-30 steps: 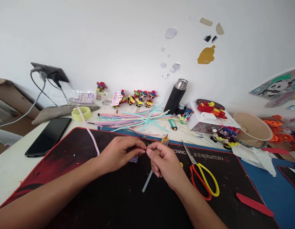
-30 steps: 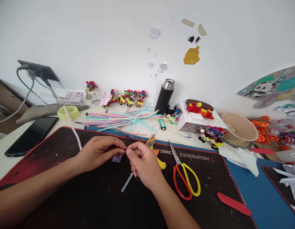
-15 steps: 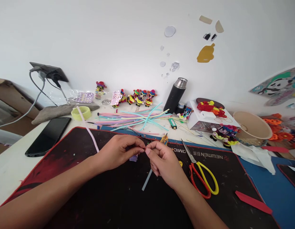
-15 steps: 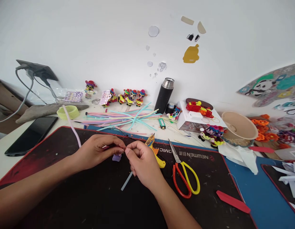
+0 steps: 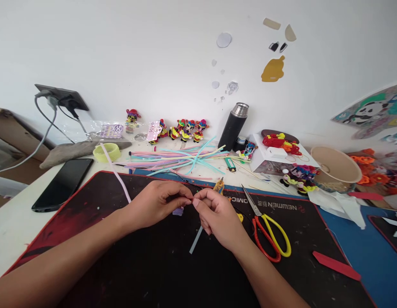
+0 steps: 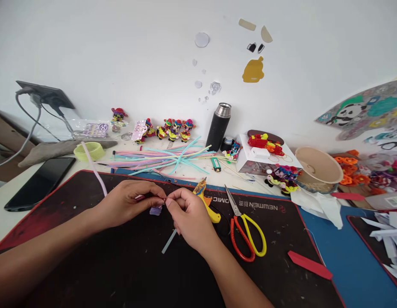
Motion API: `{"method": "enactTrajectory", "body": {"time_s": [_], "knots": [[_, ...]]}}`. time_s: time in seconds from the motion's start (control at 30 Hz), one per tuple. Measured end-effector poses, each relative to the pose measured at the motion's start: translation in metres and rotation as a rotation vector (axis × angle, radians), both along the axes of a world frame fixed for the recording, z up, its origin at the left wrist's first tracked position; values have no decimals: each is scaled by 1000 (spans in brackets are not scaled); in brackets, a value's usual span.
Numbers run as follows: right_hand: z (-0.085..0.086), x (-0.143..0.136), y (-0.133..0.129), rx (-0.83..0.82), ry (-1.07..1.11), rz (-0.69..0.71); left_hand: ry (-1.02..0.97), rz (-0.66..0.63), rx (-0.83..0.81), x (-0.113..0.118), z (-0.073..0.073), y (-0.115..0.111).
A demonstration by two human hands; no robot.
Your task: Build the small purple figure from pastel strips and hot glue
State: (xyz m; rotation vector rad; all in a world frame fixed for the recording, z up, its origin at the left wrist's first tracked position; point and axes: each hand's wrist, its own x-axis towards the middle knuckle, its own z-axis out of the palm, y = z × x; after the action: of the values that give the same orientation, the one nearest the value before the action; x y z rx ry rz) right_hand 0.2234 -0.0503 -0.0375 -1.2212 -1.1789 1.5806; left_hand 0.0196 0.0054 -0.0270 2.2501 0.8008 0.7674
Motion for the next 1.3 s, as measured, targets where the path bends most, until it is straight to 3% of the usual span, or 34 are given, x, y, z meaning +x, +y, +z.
{"method": "enactTrajectory", "body": {"time_s": [0.33,1.13,1.3], "knots": [[1,-2,-2,3,-2,18,24,13,-29,-3,4,-5],[-2,-6,-5,20,-50,56,105,-12,78,-13,5,-15],[0,-5,-3,9,-27,34,87,79,-7,-19,4,-13]]}}
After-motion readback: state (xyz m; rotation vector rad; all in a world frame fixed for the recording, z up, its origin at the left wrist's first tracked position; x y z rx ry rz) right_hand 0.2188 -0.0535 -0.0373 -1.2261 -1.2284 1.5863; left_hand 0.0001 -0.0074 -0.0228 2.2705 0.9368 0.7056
